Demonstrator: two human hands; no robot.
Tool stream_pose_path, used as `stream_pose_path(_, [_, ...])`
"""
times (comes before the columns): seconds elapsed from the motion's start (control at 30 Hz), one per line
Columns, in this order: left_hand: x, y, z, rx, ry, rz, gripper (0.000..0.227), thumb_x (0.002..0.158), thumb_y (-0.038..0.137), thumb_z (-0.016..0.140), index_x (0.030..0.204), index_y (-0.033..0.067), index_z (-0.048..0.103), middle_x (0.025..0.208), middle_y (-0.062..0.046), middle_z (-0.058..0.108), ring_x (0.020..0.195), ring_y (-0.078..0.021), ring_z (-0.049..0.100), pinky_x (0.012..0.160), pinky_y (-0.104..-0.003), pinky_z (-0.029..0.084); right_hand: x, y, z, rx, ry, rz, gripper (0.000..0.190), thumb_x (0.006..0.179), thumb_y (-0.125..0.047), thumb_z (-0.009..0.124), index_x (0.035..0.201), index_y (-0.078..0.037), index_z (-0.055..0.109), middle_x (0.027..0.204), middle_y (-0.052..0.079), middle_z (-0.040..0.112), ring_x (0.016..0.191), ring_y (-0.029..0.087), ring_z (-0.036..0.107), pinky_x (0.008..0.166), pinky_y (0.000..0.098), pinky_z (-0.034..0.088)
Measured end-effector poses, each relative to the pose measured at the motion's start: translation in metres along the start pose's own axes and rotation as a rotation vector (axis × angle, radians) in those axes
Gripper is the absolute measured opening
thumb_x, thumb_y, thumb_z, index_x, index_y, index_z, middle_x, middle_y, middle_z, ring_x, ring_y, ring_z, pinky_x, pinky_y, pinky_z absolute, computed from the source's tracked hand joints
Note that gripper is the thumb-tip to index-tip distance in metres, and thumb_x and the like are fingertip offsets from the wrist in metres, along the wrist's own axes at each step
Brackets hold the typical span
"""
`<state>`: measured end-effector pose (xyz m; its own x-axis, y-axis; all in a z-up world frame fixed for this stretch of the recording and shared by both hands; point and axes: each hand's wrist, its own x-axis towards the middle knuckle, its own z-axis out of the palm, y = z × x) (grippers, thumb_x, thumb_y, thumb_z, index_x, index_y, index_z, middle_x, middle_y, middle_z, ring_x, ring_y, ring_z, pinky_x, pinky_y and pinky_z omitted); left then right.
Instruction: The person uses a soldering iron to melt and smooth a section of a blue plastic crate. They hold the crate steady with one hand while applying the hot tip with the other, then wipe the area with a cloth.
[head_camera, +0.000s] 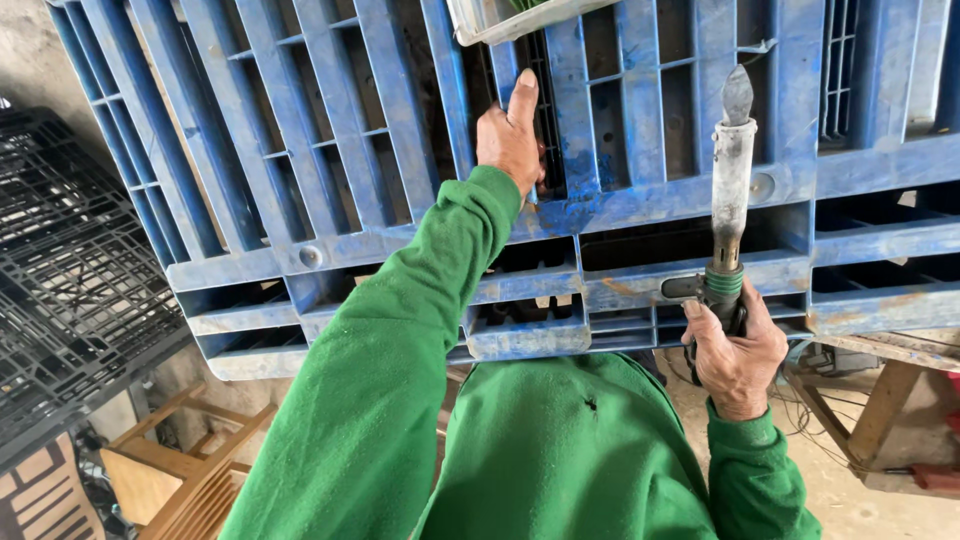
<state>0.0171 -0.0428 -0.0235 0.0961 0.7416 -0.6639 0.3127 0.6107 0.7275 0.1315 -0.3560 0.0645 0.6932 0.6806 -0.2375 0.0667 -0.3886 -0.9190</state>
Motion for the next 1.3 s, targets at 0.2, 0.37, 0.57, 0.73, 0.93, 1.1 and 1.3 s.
stream_pose_path(0.2, [0.018,-0.014,0.002,0.583,0.199,0.746,0.08,0.093,0.065,0.027,0.127,0.0004,0.06,0.068,-0.014,0.054,0.044,-0.0204,0.054,0.036,-0.033,0.048,0.005,0.003,0.0,0.002,-0.04,-0.047,0.042,0.098,-0.008,0.074,0.136,0.006,0.061,0.089,0.003,0.068,0.066,0.009,0.063,0.056,0.0234,0.053])
stream_pose_path(0.37, [0.011,-0.017,0.0,0.03,-0.058,-0.038,0.103,0.083,0.074,0.055,0.138,-0.0127,0.046,0.083,-0.025,0.061,0.061,-0.0321,0.061,0.047,-0.047,0.054,-0.006,0.001,0.0,0.012,-0.02,-0.063,0.04,0.103,-0.01,0.074,0.137,0.006,0.062,0.09,0.003,0.066,0.067,0.009,0.06,0.06,0.0245,0.05])
stream_pose_path(0.57, [0.026,-0.01,-0.023,0.268,-0.222,0.062,0.117,0.088,0.08,0.055,0.149,-0.0157,0.031,0.141,-0.035,0.051,0.134,-0.0433,0.05,0.111,-0.058,0.041,-0.015,-0.004,0.004,0.041,-0.025,-0.067,0.037,0.103,-0.008,0.072,0.135,0.007,0.062,0.091,0.004,0.066,0.067,0.009,0.059,0.058,0.0249,0.049])
stream_pose_path(0.73, [0.033,-0.001,-0.019,0.346,-0.074,0.157,0.116,0.08,0.083,0.047,0.144,-0.0132,0.042,0.132,-0.034,0.063,0.129,-0.0438,0.059,0.113,-0.049,0.043,-0.018,-0.006,0.009,0.131,-0.029,-0.037,0.036,0.104,-0.009,0.072,0.134,0.007,0.061,0.095,0.003,0.066,0.067,0.008,0.058,0.059,0.0241,0.049])
stream_pose_path(0.93, [0.011,-0.003,-0.001,0.153,0.02,0.074,0.102,0.081,0.082,0.048,0.102,-0.0159,0.067,0.073,-0.022,0.071,0.058,-0.0317,0.074,0.053,-0.043,0.063,-0.017,0.0,0.014,0.154,0.006,-0.014,0.031,0.106,-0.01,0.074,0.129,0.008,0.062,0.088,0.004,0.065,0.063,0.008,0.058,0.06,0.0247,0.048])
stream_pose_path(1.1, [0.0,0.016,-0.007,-0.035,-0.058,0.069,0.092,0.078,0.081,0.053,0.088,-0.0106,0.06,0.054,-0.01,0.056,0.036,-0.0188,0.053,0.029,-0.035,0.045,-0.009,-0.005,0.021,0.087,0.05,-0.068,0.034,0.104,-0.011,0.072,0.132,0.007,0.062,0.096,0.003,0.066,0.068,0.008,0.057,0.06,0.0242,0.049])
stream_pose_path(1.3, [0.0,0.006,-0.006,-0.052,-0.049,0.03,0.09,0.078,0.079,0.055,0.089,-0.0108,0.057,0.051,-0.011,0.055,0.033,-0.0204,0.051,0.028,-0.037,0.044,-0.01,-0.005,0.022,0.11,0.041,-0.021,0.028,0.107,-0.011,0.072,0.126,0.006,0.062,0.085,0.003,0.064,0.063,0.008,0.058,0.06,0.0245,0.048])
